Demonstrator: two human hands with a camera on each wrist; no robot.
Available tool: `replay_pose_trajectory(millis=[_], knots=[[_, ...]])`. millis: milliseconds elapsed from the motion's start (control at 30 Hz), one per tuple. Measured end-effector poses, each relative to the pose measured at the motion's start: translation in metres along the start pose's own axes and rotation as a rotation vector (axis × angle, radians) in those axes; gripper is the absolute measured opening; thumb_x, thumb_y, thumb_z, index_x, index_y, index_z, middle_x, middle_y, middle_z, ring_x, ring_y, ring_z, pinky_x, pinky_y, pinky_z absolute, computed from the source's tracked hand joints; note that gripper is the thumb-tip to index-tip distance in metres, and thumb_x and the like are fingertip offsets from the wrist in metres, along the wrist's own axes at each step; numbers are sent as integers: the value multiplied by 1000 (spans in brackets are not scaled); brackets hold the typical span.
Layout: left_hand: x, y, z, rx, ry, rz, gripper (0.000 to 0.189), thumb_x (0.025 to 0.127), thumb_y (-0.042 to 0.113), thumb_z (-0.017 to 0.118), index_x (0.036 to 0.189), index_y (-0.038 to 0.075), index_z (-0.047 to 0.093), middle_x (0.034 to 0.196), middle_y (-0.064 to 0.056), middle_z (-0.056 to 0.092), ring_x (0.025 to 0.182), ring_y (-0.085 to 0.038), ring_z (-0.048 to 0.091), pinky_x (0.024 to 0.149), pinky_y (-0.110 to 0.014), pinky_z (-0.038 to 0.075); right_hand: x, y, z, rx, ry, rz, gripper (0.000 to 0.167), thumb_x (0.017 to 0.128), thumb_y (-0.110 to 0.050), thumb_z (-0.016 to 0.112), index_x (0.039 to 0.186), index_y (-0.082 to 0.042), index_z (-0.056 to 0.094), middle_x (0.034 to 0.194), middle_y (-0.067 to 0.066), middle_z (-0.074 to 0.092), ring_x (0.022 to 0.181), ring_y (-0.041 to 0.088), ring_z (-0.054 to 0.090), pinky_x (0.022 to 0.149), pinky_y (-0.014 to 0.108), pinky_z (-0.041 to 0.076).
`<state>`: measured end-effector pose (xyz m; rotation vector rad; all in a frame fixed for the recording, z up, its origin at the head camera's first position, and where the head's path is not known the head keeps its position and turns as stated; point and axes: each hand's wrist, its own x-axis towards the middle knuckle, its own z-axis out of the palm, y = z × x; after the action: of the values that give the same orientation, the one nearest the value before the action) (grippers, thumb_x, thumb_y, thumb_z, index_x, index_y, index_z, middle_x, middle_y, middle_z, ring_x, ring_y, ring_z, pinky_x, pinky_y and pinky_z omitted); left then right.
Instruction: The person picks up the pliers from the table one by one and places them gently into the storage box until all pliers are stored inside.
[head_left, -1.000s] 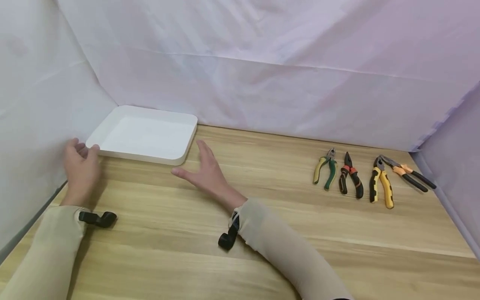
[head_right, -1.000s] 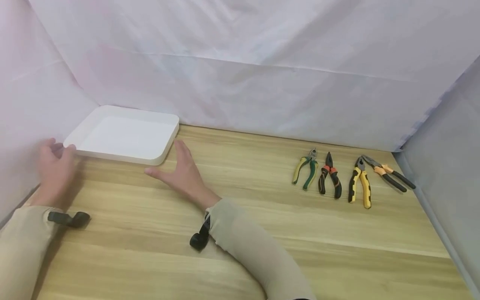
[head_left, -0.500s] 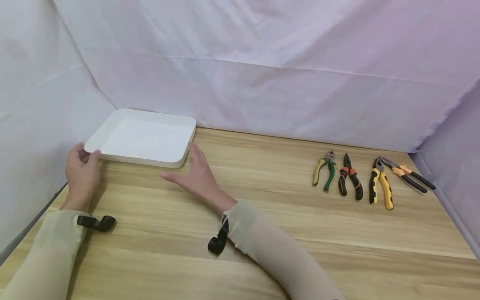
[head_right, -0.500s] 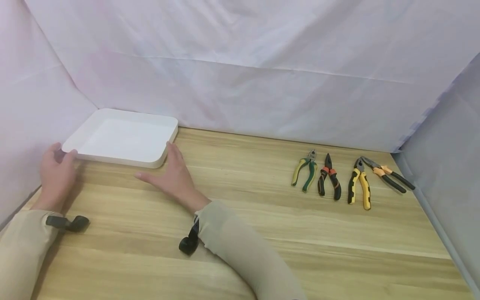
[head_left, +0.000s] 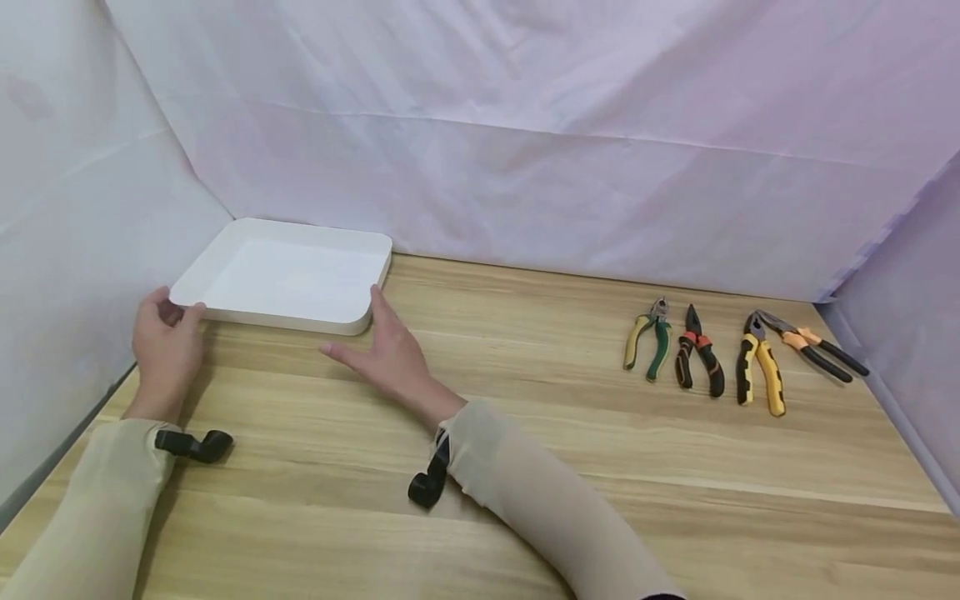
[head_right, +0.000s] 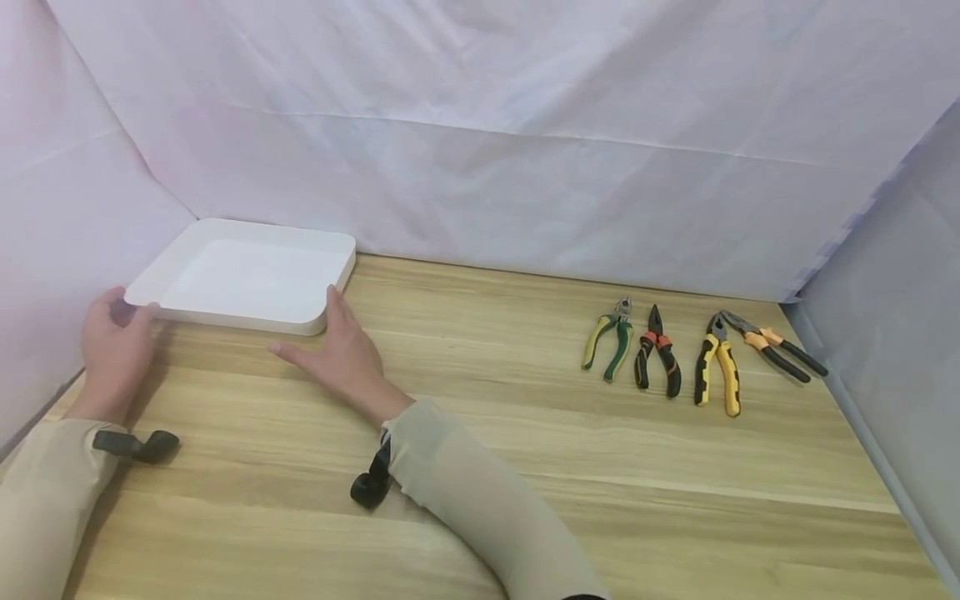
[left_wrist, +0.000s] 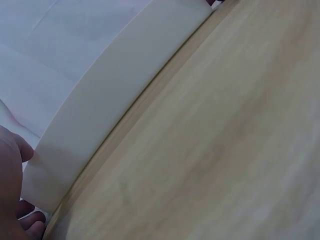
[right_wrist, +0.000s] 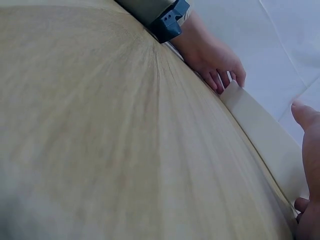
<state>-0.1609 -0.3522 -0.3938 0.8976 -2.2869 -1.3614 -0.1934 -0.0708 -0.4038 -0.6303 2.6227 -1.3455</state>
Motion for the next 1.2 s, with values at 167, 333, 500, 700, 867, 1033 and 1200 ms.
replay_pose_trajectory(millis=[167,333,500,700,867,1033,1200], knots=[[-2,1,-2,18,-28,-10,75,101,33,46,162,11,10,168,-12,20,155,-24,25,127,-33,25,1,-1,0,4,-12,-17,108,87,-66,66,164,-17,7,171,0,15,156,19,23,126,36,26],[-2,3,-2,45,-29,6,77,100,30,49,162,6,11,167,-16,22,152,-26,29,126,-33,27,1,-2,1,-19,-17,-10,105,90,-67,61,164,-16,9,171,2,15,157,18,21,127,35,24],[-3,1,-1,108,-1,105,66,97,32,56,153,3,36,140,-10,45,124,-14,46,111,-22,35,1,-1,-1,-37,11,-2,100,91,-64,61,164,-13,14,170,4,20,156,19,24,126,37,27],[-5,-1,1,135,-35,147,69,97,38,58,153,2,38,147,-15,42,126,-20,42,109,-25,34,0,0,-2,-34,35,12,99,91,-61,64,163,-12,17,169,5,24,156,21,27,125,41,29],[-6,0,0,75,-113,87,82,98,41,57,160,4,18,164,-21,25,149,-28,31,124,-34,29,-1,2,-2,-38,45,23,99,90,-60,66,163,-14,18,169,5,26,154,23,30,123,43,32],[-8,0,-1,91,-127,138,82,98,42,58,160,5,18,163,-21,28,146,-31,34,122,-37,32,-3,2,-3,-50,87,21,97,90,-57,67,163,-12,20,166,8,30,151,24,36,121,42,36],[-7,-4,-5,139,-147,242,83,98,42,58,161,2,19,164,-25,26,151,-42,25,126,-54,18,-4,0,-4,-50,113,27,98,90,-58,67,162,-11,21,165,9,32,149,25,40,120,41,38]])
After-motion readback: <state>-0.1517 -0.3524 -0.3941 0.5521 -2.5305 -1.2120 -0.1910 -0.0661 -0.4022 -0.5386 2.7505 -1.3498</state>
